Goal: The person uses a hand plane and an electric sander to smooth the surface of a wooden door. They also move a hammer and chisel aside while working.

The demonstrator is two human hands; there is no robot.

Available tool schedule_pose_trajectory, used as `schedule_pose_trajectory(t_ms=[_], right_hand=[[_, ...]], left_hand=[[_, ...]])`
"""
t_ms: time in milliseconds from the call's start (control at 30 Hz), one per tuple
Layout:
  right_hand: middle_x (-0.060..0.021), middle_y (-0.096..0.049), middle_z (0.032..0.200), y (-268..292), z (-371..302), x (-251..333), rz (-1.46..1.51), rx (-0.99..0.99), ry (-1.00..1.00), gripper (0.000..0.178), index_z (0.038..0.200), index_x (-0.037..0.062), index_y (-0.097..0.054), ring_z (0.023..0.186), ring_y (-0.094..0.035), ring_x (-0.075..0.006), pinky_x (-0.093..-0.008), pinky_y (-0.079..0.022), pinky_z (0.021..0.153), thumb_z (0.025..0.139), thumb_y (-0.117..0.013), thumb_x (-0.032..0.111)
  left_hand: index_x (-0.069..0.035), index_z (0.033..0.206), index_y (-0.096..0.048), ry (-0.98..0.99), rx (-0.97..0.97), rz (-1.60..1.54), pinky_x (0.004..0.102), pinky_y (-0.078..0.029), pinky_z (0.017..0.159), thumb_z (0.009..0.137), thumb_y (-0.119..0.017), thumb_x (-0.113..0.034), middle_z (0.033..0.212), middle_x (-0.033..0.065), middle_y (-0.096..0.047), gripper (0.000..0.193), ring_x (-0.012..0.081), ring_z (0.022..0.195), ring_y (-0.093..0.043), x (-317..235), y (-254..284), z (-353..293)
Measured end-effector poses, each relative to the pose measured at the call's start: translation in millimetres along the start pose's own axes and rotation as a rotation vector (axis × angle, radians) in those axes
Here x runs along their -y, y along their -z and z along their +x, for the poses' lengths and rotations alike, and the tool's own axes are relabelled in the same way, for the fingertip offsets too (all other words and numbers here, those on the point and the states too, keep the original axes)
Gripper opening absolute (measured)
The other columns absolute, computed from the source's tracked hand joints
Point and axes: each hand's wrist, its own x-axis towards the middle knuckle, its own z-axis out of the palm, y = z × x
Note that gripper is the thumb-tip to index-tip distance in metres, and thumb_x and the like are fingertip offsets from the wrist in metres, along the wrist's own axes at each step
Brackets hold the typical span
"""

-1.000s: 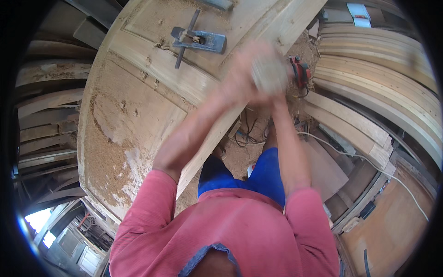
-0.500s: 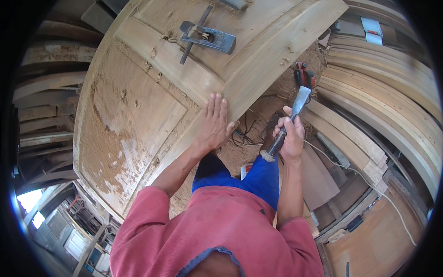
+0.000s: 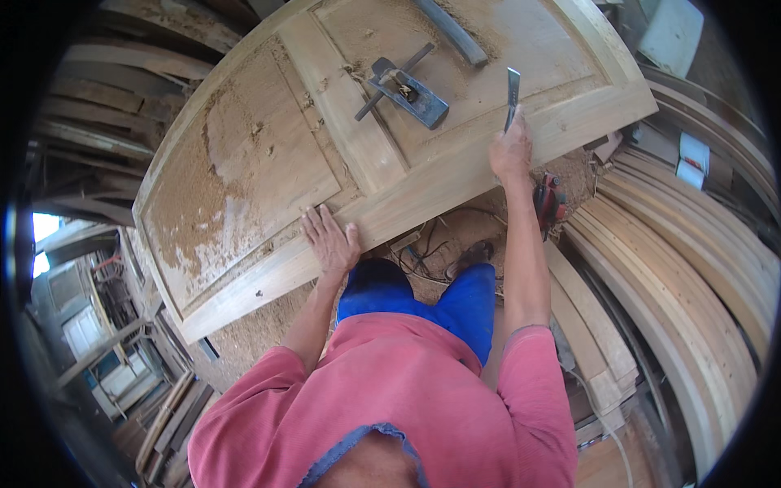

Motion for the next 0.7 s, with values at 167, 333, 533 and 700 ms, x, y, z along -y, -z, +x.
schedule_pose_trajectory(t_ms=[167, 333, 533, 700], right_hand=[[-0.0306, -0.057, 0.14, -18.3, 29.9, 1.3, 0.119, 0.163, 0.281, 0.067, 0.151, -0.0079, -0.041, 0.132, -0.054, -0.0457, -0.05, -0.042, 0.114, 0.088, -0.062, 0.002], [-0.028, -0.059, 0.138, -29.3, 36.7, 0.1, 0.167, 0.286, 0.256, 0.064, 0.148, -0.0047, -0.045, 0.128, -0.056, -0.0451, -0.0509, -0.043, 0.112, 0.088, -0.064, 0.001], [-0.028, -0.059, 0.137, -27.9, 40.0, 1.2, 0.058, 0.335, 0.262, 0.061, 0.148, -0.0026, -0.047, 0.128, -0.056, -0.0459, -0.0519, -0.045, 0.11, 0.09, -0.064, 0.005], [-0.0292, -0.064, 0.131, -34.5, 43.8, 12.6, 0.199, 0.377, 0.236, 0.054, 0.144, -0.0025, -0.051, 0.123, -0.06, -0.0461, -0.0526, -0.046, 0.107, 0.094, -0.063, 0.014]], left_hand=[[0.008, 0.157, -0.031, 0.16, -0.033, 0.045, 0.0655, -0.01, 0.125, 0.098, -0.052, -0.037, 0.166, 0.0363, -0.021, 0.078, 0.057, 0.153, -0.018, 11.0, -5.7, -4.5], [0.007, 0.157, -0.032, 0.164, -0.017, 0.038, 0.0644, -0.012, 0.125, 0.098, -0.05, -0.036, 0.166, 0.0351, -0.022, 0.075, 0.0548, 0.153, -0.019, 7.0, -5.9, -7.3], [0.005, 0.157, -0.033, 0.181, -0.006, 0.056, 0.063, -0.012, 0.125, 0.095, -0.051, -0.037, 0.166, 0.0335, -0.024, 0.077, 0.052, 0.154, -0.018, 6.4, -3.6, -5.6], [0.005, 0.157, -0.034, 0.17, -0.004, 0.063, 0.062, -0.011, 0.126, 0.093, -0.054, -0.039, 0.166, 0.0327, -0.025, 0.079, 0.0516, 0.154, -0.018, 5.3, -7.3, -2.6]])
